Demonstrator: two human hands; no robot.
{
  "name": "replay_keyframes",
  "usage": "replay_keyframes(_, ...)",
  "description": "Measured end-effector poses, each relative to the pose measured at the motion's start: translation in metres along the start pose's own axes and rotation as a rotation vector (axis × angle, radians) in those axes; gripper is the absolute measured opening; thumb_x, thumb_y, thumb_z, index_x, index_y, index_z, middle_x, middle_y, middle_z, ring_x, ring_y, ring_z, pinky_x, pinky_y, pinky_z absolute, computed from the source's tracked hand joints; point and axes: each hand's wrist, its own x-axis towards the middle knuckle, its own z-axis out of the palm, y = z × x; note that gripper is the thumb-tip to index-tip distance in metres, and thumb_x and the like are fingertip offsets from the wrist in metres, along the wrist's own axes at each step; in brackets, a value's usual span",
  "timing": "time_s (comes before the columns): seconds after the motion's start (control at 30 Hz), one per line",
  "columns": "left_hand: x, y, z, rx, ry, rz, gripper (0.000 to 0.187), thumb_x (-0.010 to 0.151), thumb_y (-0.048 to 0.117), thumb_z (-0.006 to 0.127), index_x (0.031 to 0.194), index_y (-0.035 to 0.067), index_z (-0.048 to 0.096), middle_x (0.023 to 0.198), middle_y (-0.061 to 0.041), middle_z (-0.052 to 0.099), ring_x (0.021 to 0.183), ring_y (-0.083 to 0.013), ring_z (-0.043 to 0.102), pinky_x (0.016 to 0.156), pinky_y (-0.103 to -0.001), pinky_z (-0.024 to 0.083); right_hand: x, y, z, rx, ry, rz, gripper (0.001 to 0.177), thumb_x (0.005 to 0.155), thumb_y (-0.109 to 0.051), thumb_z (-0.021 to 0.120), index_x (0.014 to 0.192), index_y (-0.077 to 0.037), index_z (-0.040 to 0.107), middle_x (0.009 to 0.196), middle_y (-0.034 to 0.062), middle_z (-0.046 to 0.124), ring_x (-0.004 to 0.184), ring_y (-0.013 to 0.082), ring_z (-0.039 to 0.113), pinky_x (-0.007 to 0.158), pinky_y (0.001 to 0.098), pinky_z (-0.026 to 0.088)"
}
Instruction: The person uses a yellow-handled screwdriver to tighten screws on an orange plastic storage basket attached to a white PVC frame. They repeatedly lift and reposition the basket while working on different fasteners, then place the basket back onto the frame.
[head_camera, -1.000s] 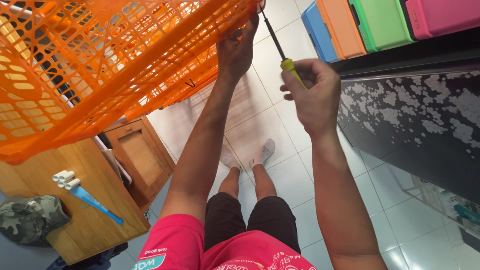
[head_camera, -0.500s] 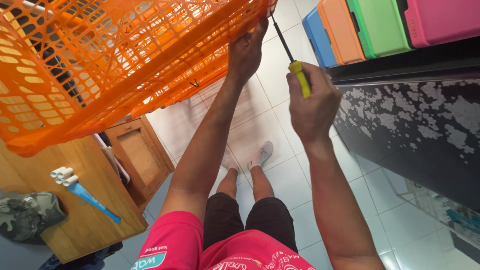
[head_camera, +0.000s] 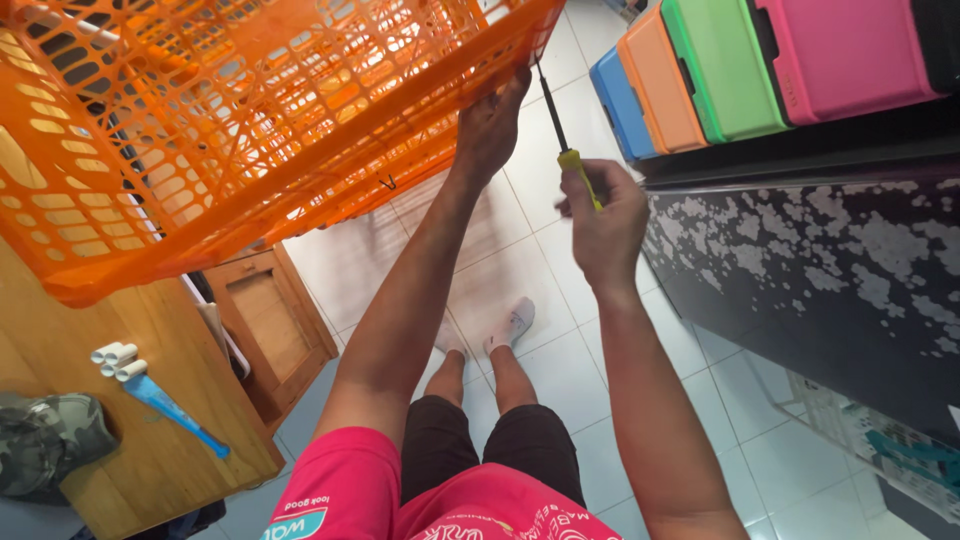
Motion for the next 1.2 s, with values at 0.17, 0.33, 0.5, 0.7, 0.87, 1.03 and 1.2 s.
replay_keyframes(0.17,0.002,-0.003,0.002,-0.018,-0.002,-0.059,0.048,0.106,0.043,0.060,0.135,0.005,0.066,0.120,-0.010,0.076,0.107,-0.0182,0.071,0.095,-0.036,0.058,0.010,-0.017,-0.007,0.725,-0.229,0.453,0.023,0.095,-0.010,0.072,0.116,-0.002,0.065,0.087,0.0043,0.065,0.059,0.0049,0.053,0.045,0.0183,0.038)
replay_keyframes(0.33,0.004,-0.001,0.001,0.035,0.005,-0.061,0.053,0.103,0.047,0.059,0.137,0.006,0.062,0.125,-0.012,0.073,0.108,-0.0218,0.073,0.093,-0.037,0.058,0.000,-0.027,0.008,0.433,-0.093,0.334,0.028,0.092,-0.009,0.069,0.114,0.003,0.057,0.087,0.0032,0.061,0.065,0.0066,0.062,0.052,0.0204,0.048)
replay_keyframes(0.5,0.005,-0.002,-0.001,0.120,0.004,-0.073,0.052,0.104,0.050,0.057,0.134,0.008,0.067,0.120,-0.013,0.078,0.108,-0.0243,0.076,0.094,-0.039,0.059,0.004,-0.022,-0.005,0.975,-0.296,0.554,0.041,0.101,-0.025,0.073,0.120,0.010,0.063,0.081,0.0065,0.057,0.051,0.0063,0.051,0.040,0.0185,0.037)
replay_keyframes(0.7,0.005,-0.003,-0.001,0.090,0.011,-0.045,0.051,0.103,0.048,0.059,0.135,0.008,0.065,0.125,-0.012,0.073,0.111,-0.0237,0.071,0.093,-0.039,0.057,0.000,-0.013,0.005,0.394,-0.057,0.079,0.030,0.095,-0.011,0.073,0.114,0.005,0.056,0.097,0.0059,0.064,0.072,0.0101,0.066,0.061,0.0249,0.059)
replay_keyframes(0.87,0.005,-0.001,-0.001,0.048,-0.007,-0.069,0.052,0.103,0.048,0.059,0.135,0.008,0.066,0.122,-0.013,0.075,0.113,-0.0243,0.070,0.096,-0.040,0.057,0.005,-0.013,-0.002,0.584,-0.108,0.413,0.036,0.100,-0.030,0.068,0.109,0.005,0.066,0.082,0.0084,0.062,0.058,0.0089,0.056,0.045,0.0192,0.041)
replay_keyframes(1.03,0.003,0.010,-0.005,0.237,0.011,-0.011,0.052,0.103,0.050,0.056,0.135,0.009,0.065,0.128,-0.013,0.072,0.118,-0.0279,0.069,0.099,-0.041,0.055,0.007,-0.013,-0.008,0.840,-0.256,0.469,0.030,0.094,-0.019,0.075,0.115,-0.003,0.060,0.090,0.0044,0.066,0.061,0.0057,0.054,0.046,0.0184,0.040)
replay_keyframes(1.2,-0.002,0.015,-0.001,0.330,0.047,0.084,0.051,0.106,0.051,0.054,0.133,0.009,0.067,0.132,-0.016,0.071,0.125,-0.0338,0.066,0.106,-0.044,0.050,-0.005,-0.012,0.004,0.281,0.009,0.181,0.033,0.102,-0.025,0.074,0.110,0.005,0.064,0.087,0.0088,0.068,0.067,0.0100,0.067,0.058,0.0227,0.055)
